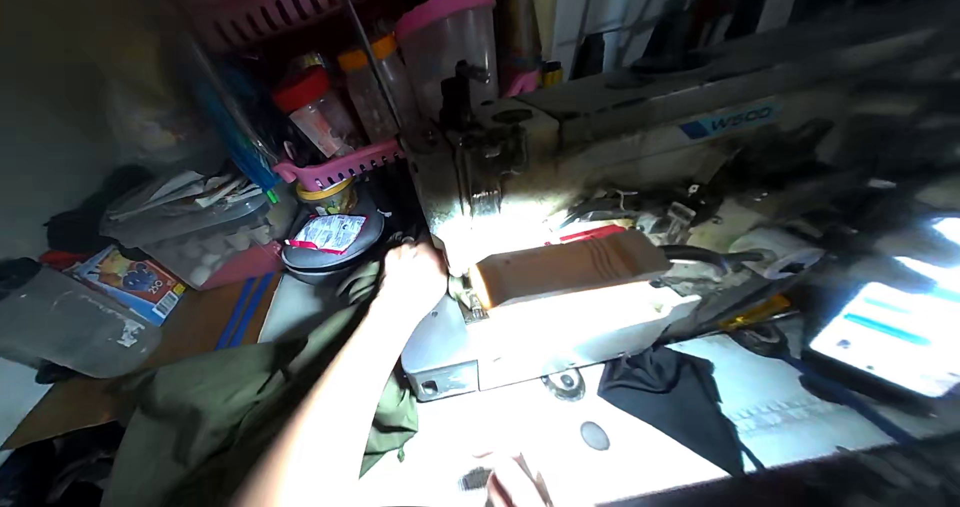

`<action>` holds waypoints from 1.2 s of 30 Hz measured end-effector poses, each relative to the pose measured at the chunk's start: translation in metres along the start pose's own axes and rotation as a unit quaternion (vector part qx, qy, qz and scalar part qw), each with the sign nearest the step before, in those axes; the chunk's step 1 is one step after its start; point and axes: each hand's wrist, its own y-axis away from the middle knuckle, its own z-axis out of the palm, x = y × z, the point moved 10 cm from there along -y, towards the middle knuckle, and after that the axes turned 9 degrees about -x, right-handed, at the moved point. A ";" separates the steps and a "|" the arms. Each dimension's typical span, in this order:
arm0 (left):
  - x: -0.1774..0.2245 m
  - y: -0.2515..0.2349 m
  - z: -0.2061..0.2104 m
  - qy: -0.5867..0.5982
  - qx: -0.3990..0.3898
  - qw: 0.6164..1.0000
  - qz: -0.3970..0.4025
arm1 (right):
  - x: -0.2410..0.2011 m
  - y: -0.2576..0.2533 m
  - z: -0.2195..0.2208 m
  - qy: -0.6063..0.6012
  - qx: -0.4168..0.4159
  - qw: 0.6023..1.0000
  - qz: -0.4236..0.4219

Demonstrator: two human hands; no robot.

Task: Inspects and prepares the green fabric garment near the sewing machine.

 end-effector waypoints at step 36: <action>-0.050 0.154 -0.030 0.098 0.167 0.972 0.135 | -0.017 -0.013 -0.058 0.266 0.039 0.963 0.027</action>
